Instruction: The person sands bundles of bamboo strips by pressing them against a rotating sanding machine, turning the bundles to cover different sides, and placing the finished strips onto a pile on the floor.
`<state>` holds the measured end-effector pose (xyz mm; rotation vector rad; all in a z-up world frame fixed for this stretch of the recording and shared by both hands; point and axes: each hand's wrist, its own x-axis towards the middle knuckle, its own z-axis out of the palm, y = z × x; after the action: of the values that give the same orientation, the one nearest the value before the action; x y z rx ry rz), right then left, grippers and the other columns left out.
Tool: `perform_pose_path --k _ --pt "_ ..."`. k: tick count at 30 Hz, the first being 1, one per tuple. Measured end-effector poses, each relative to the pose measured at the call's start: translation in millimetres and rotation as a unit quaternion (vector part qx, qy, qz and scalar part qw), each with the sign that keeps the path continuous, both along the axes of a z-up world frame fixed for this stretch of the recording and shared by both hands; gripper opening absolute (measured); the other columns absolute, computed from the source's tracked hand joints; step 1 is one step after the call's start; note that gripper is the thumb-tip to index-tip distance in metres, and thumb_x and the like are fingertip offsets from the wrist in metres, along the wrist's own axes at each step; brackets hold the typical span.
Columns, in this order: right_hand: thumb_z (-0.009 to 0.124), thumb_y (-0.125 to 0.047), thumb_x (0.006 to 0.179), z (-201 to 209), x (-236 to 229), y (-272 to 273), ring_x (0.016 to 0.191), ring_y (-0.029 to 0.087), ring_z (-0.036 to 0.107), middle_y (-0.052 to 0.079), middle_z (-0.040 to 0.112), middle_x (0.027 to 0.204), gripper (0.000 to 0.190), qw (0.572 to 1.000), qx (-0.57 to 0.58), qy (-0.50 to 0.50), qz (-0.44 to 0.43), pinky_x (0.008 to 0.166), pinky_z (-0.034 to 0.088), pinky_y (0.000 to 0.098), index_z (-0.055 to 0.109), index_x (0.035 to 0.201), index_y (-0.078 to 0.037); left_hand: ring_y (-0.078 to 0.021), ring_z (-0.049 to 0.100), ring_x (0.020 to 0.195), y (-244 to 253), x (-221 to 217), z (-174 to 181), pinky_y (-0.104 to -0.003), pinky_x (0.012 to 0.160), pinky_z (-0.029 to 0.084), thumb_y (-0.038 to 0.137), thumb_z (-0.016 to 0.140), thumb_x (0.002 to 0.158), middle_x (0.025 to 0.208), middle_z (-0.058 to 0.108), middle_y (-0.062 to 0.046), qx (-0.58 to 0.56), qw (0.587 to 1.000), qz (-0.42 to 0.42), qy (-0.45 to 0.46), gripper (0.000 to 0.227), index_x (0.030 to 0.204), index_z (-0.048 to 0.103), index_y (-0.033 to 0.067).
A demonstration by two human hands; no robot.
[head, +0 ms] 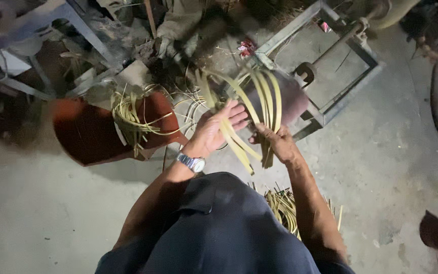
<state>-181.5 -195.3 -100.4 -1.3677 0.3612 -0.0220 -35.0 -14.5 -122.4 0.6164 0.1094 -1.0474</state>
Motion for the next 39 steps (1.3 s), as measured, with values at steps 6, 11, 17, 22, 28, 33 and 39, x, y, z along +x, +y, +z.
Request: perform_pose_path --k 6,11,17,22,28,33,39 --pt "0.061 -0.036 0.105 -20 24 -62 0.054 0.018 0.057 0.007 0.062 0.065 0.036 0.962 -0.248 0.118 -0.005 0.048 0.048 0.0347 0.074 0.098 -0.003 -0.0296 0.063 0.119 72 -1 -22 -0.046 0.106 0.053 0.028 0.07 0.104 0.132 0.059 -0.018 -0.011 0.994 0.105 -0.006 0.049 0.138 0.052 -0.0023" --pt "0.067 -0.03 0.111 -80 24 -116 0.057 0.015 0.046 0.003 0.055 0.069 0.034 0.955 -0.227 0.186 0.04 0.047 0.035 0.0342 0.064 0.094 -0.001 -0.0298 0.065 0.119 129 5 -38 -0.046 0.104 0.055 0.032 0.064 0.098 0.133 0.061 -0.017 0.054 0.984 0.168 0.018 0.048 0.133 0.054 0.0009" --pt "0.053 -0.036 0.093 -63 39 -133 0.046 0.008 0.054 -0.01 0.069 0.072 0.031 0.902 -0.348 0.131 0.22 0.037 0.047 0.0264 0.07 0.118 -0.031 -0.0272 0.059 0.128 157 -10 -81 -0.044 0.11 0.048 0.035 0.055 0.103 0.141 0.056 -0.013 0.073 0.974 0.211 -0.029 0.054 0.146 0.045 0.0028" --pt "0.058 -0.059 0.1 -20 46 -113 0.05 0.01 0.05 0.002 0.06 0.059 0.057 0.938 -0.259 0.145 0.179 0.044 0.041 0.0262 0.068 0.073 -0.009 -0.0291 0.052 0.131 148 -23 -107 -0.044 0.113 0.041 0.039 0.05 0.106 0.144 0.052 -0.014 0.099 0.971 0.218 0.005 0.059 0.149 0.04 -0.0002" --pt "0.058 -0.045 0.104 -78 72 -126 0.058 0.005 0.056 -0.008 0.06 0.077 0.036 0.869 -0.457 -0.117 0.152 0.046 0.046 0.0243 0.064 0.092 -0.011 -0.03 0.051 0.137 142 -39 -103 -0.043 0.117 0.043 0.035 0.053 0.106 0.148 0.048 -0.016 0.088 0.975 0.201 -0.046 0.061 0.152 0.036 -0.002" --pt "0.074 -0.029 0.091 -85 58 -137 0.051 0.012 0.05 -0.002 0.056 0.062 0.02 0.946 -0.292 0.137 -0.032 0.043 0.039 0.0304 0.067 0.092 -0.011 -0.0268 0.054 0.125 144 -40 -100 -0.041 0.111 0.045 0.03 0.051 0.111 0.134 0.052 -0.012 0.06 0.971 0.229 -0.008 0.048 0.145 0.04 -0.0018" --pt "0.073 -0.031 0.098 -78 57 -142 0.044 0.013 0.046 0.004 0.055 0.056 0.037 0.948 -0.281 0.151 -0.012 0.04 0.032 0.0308 0.066 0.073 -0.005 -0.0237 0.053 0.109 178 -65 -76 -0.04 0.103 0.047 0.021 0.05 0.128 0.116 0.05 -0.008 -0.117 0.957 0.254 -0.079 0.029 0.137 0.045 -0.0064"
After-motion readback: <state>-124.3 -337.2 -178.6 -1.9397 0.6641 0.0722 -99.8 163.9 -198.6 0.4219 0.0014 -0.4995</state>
